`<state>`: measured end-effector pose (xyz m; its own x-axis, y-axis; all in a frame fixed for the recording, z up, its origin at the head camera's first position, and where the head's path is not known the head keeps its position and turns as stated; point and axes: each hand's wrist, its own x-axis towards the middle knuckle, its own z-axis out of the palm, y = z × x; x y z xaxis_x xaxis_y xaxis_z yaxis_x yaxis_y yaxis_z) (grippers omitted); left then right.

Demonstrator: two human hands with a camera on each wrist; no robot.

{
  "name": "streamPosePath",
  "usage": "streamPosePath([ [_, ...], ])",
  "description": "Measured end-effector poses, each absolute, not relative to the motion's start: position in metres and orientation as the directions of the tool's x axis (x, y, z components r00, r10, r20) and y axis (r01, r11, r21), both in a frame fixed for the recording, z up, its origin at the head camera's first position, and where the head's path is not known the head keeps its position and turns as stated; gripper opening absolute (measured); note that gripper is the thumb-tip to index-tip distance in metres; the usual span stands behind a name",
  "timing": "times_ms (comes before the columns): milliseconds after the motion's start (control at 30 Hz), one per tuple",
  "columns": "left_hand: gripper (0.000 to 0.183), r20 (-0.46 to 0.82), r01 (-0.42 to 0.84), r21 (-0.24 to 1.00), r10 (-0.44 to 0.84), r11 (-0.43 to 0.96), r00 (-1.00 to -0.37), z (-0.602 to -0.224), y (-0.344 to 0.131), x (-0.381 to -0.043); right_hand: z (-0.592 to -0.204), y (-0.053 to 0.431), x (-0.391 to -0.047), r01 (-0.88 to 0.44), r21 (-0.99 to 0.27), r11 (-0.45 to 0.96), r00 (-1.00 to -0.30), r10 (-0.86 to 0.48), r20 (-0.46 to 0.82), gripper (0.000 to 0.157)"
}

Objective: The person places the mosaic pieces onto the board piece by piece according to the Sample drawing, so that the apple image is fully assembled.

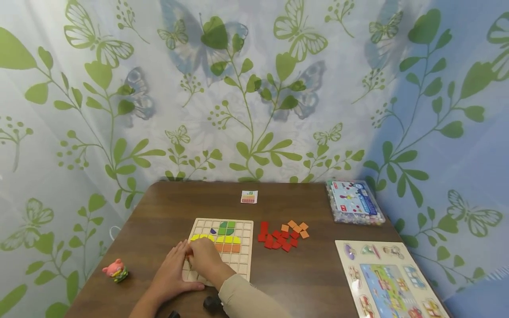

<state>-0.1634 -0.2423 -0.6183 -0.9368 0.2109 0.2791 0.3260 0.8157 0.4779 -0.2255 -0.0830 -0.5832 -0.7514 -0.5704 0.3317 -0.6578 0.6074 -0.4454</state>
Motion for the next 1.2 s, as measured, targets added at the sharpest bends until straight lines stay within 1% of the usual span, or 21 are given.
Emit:
streamPosePath([
  [133,0.146,0.278,0.327,0.477,0.213,0.816,-0.937,-0.618,-0.242,-0.164,-0.583,-0.084,-0.225,-0.619,-0.499,0.607,-0.782,-0.54,0.312,0.006],
  [233,0.146,0.27,0.317,0.476,0.206,0.82,-0.94,-0.619,-0.242,-0.164,-0.582,-0.081,-0.223,-0.623,-0.514,0.59,-0.777,-0.542,0.319,0.007],
  [367,0.147,0.278,0.316,0.453,0.205,0.834,-0.938,-0.622,-0.241,-0.163,-0.576,-0.065,-0.22,-0.632,-0.525,0.57,-0.772,-0.519,0.367,0.01],
  [467,0.149,0.274,0.313,0.423,0.209,0.85,-0.939,-0.621,-0.24,-0.164,-0.57,-0.039,-0.224,-0.594,-0.586,0.552,-0.804,-0.433,0.407,0.016],
  [567,0.151,0.259,0.304,0.404,0.211,0.863,-0.943,-0.619,-0.24,-0.165,-0.566,-0.001,-0.237,-0.532,-0.645,0.549,-0.845,-0.304,0.439,0.014],
  [700,0.152,0.249,0.296,0.397,0.208,0.869,-0.946,-0.617,-0.241,-0.164,-0.566,0.06,-0.261,-0.419,-0.676,0.606,-0.898,-0.165,0.409,0.013],
  [800,0.152,0.254,0.296,0.394,0.206,0.87,-0.945,-0.617,-0.241,-0.163,-0.568,0.105,-0.277,-0.337,-0.649,0.683,-0.928,-0.124,0.351,0.015],
  [900,0.151,0.253,0.294,0.394,0.205,0.871,-0.946,-0.616,-0.241,-0.163,-0.572,0.141,-0.287,-0.275,-0.605,0.747,-0.95,-0.115,0.29,0.017],
  [1033,0.152,0.234,0.288,0.389,0.209,0.875,-0.949,-0.616,-0.241,-0.162,-0.577,0.169,-0.292,-0.205,-0.57,0.796,-0.973,-0.104,0.204,0.011],
  [1133,0.151,0.247,0.293,0.389,0.208,0.873,-0.947,-0.617,-0.24,-0.162,-0.578,0.176,-0.294,-0.186,-0.557,0.809,-0.978,-0.097,0.185,0.007],
  [1200,0.15,0.26,0.298,0.386,0.207,0.873,-0.943,-0.618,-0.24,-0.162,-0.579,0.177,-0.295,-0.17,-0.557,0.813,-0.981,-0.084,0.177,0.008],
])
